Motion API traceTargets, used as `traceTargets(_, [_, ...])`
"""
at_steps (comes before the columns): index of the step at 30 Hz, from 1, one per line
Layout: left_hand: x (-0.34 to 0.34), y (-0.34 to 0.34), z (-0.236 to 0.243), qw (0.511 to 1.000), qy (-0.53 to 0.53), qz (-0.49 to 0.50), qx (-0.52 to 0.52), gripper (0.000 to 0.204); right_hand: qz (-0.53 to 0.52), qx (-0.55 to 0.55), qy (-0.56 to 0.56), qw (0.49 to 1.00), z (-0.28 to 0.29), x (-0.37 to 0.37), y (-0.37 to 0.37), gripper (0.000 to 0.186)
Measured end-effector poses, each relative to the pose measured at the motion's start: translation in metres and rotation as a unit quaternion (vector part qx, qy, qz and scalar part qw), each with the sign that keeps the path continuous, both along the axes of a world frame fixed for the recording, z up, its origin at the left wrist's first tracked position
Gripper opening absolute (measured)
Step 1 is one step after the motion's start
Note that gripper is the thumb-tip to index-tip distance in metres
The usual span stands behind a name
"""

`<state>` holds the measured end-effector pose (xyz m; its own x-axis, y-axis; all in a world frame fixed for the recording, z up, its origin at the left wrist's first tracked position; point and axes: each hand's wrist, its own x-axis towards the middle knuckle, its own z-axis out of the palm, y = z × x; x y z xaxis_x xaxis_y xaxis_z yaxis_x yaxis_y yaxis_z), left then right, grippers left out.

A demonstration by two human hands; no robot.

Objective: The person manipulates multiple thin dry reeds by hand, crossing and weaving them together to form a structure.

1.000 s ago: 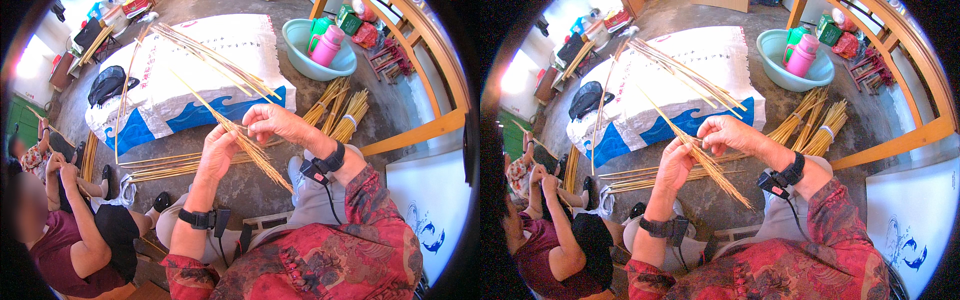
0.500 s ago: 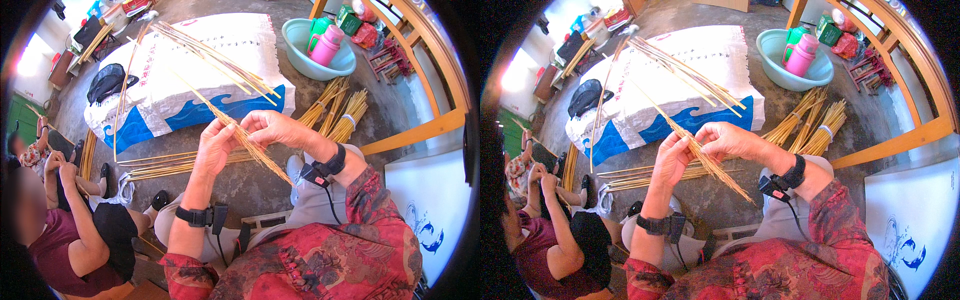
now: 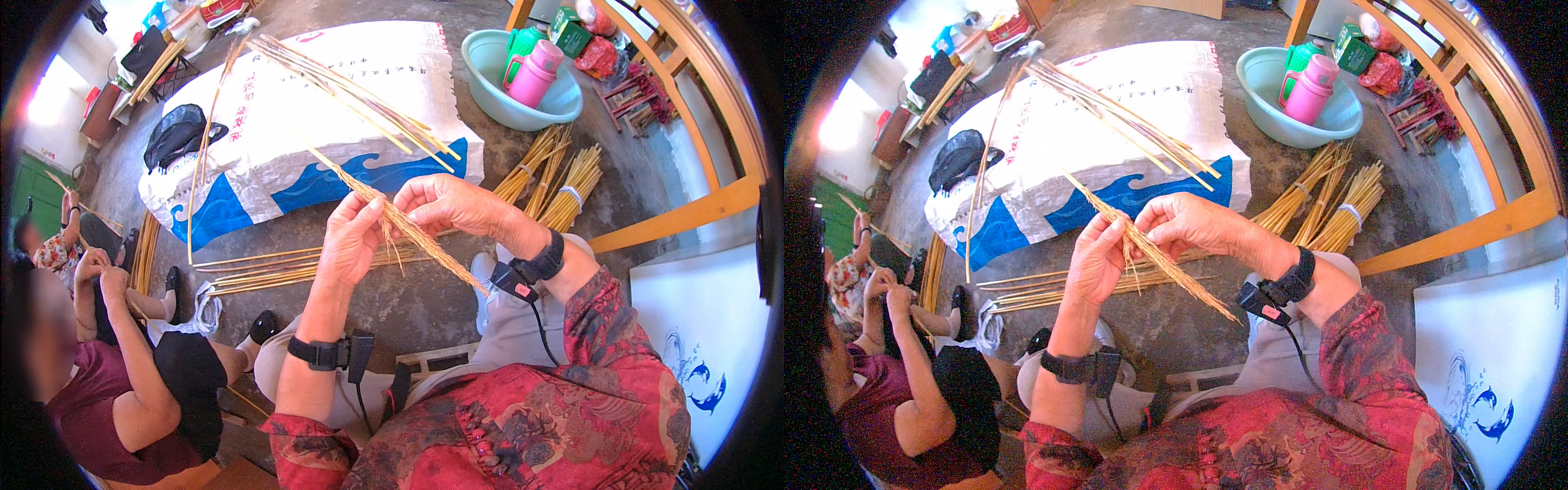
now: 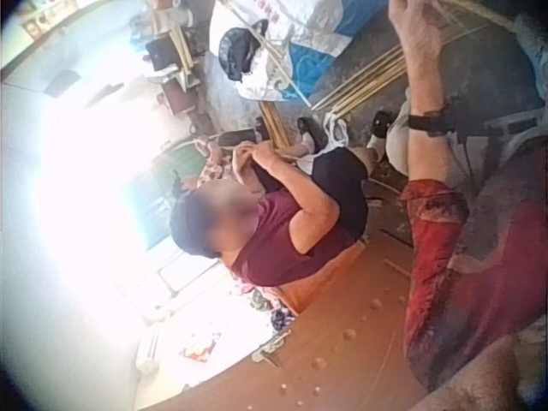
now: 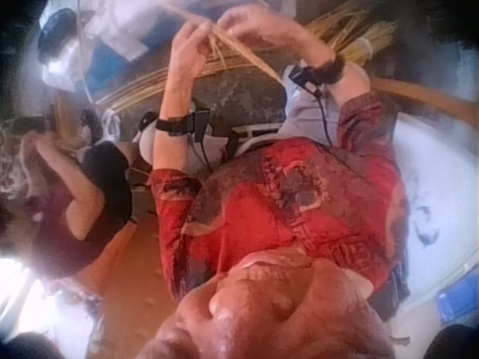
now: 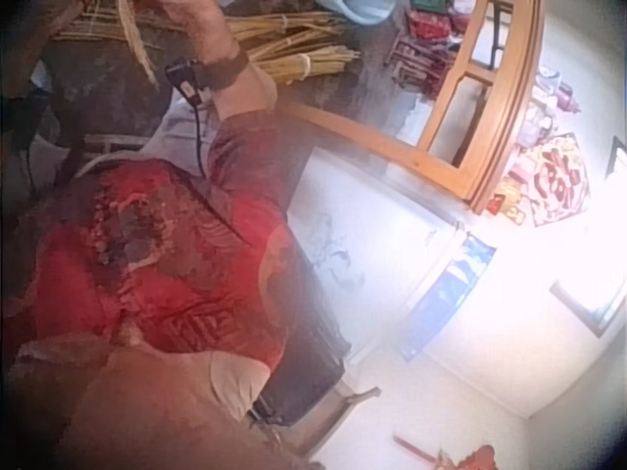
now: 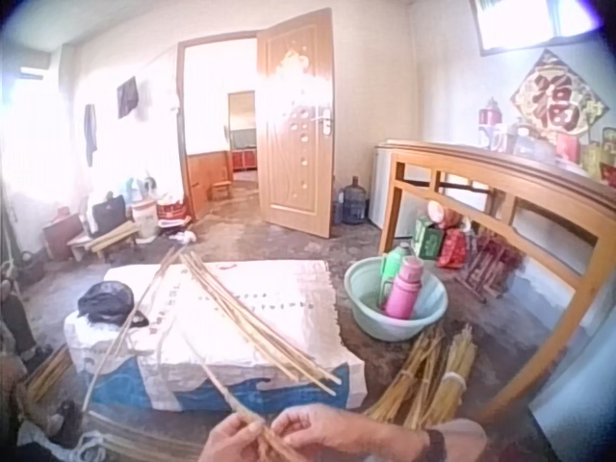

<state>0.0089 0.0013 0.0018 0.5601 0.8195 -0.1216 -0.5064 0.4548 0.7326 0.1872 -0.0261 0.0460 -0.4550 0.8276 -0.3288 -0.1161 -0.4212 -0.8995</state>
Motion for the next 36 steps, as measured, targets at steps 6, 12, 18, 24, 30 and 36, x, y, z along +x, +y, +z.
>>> traceTargets(6, [-0.001,-0.001,0.003,1.000,-0.006,0.013,-0.012,0.011,0.004,-0.002,0.017,1.000,-0.004,-0.001,0.003,0.019])
traceTargets(12, [-0.004,0.000,0.002,1.000,0.005,-0.002,-0.010,0.010,0.009,-0.007,0.018,1.000,-0.003,-0.003,0.003,0.019])
traceTargets(18, [-0.006,-0.001,0.003,1.000,0.006,0.008,-0.008,0.009,0.003,-0.031,0.090,0.995,-0.010,-0.005,0.006,0.017])
traceTargets(24, [-0.007,0.000,0.000,1.000,0.006,0.007,-0.018,0.009,-0.010,-0.073,0.106,0.992,-0.011,-0.001,0.005,0.017])
traceTargets(30, [-0.006,0.000,0.003,1.000,0.021,0.012,-0.010,0.008,-0.019,-0.054,0.097,0.994,-0.014,-0.003,0.003,0.017])
traceTargets(36, [-0.003,0.001,-0.001,0.999,0.038,0.017,0.006,0.008,-0.037,-0.069,0.103,0.992,-0.015,-0.002,0.003,0.019])
